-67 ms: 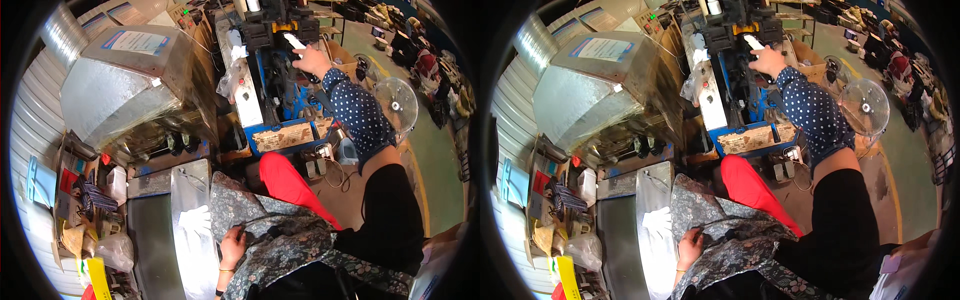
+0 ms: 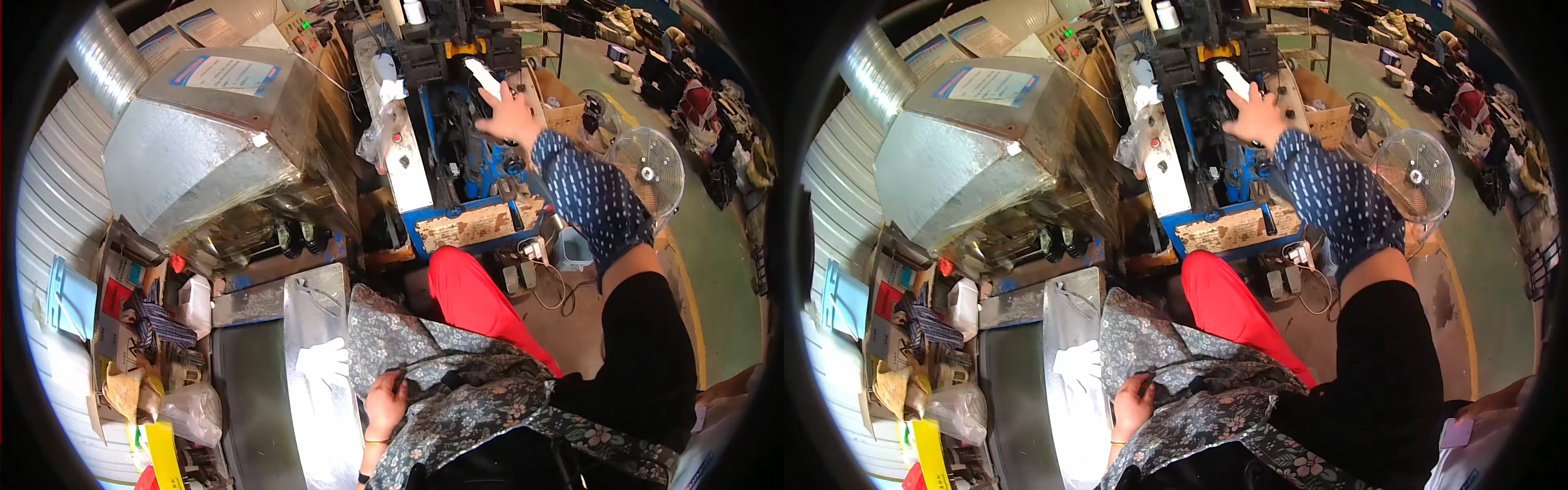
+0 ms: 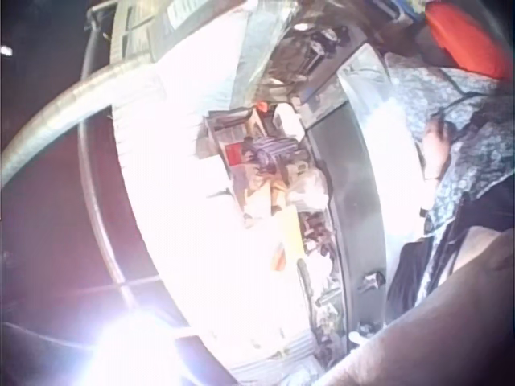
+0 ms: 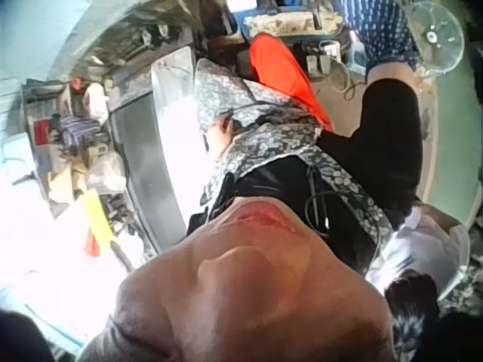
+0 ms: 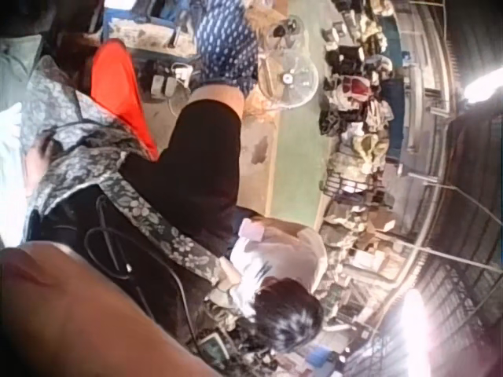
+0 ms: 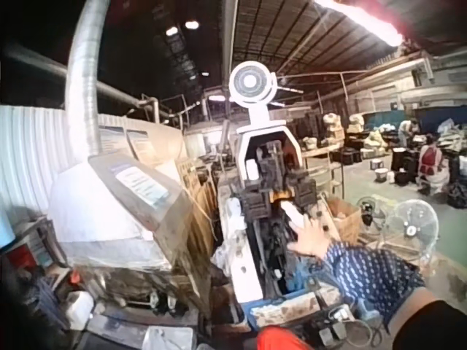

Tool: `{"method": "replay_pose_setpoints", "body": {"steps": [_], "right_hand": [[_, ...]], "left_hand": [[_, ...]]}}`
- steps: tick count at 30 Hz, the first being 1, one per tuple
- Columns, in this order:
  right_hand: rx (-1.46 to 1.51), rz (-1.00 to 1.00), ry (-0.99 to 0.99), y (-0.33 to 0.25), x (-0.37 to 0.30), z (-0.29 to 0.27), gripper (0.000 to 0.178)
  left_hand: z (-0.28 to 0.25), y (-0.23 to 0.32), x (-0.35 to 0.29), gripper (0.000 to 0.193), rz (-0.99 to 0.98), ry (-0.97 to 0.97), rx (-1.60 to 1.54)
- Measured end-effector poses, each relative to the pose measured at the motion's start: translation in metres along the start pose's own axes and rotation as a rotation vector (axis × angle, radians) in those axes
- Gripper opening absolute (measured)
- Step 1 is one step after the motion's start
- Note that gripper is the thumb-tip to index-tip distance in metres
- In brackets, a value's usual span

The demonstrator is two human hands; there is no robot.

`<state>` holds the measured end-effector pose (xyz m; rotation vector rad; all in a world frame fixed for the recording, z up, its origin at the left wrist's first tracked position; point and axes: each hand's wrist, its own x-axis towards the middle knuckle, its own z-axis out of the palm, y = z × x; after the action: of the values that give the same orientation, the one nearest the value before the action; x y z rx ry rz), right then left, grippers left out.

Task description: Operating a machine to shape and press shoe soles and uppers together.

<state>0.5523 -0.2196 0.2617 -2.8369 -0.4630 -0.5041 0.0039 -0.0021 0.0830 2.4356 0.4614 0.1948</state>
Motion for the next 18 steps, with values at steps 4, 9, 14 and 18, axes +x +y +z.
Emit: {"method": "replay_pose_setpoints", "body": {"steps": [4, 9, 14, 18], "right_hand": [[-0.035, 0.015, 0.079, 0.005, -0.014, 0.003, 0.070], [-0.101, -0.142, 0.245, -0.037, -0.010, 0.007, 0.066], [0.019, -0.284, 0.132, -0.012, -0.012, -0.003, 0.070], [-0.258, -0.251, 0.150, 0.070, 0.074, 0.051, 0.074]], "left_hand": [[0.006, 0.005, 0.009, 0.027, 0.053, -0.023, 0.042], [-0.023, -0.010, -0.004, 0.033, -0.109, -0.117, -0.114], [-0.045, -0.045, -0.002, 0.033, -0.188, 0.078, -0.086], [-0.052, -0.090, -0.033, 0.033, -0.429, 0.433, -0.119]]}}
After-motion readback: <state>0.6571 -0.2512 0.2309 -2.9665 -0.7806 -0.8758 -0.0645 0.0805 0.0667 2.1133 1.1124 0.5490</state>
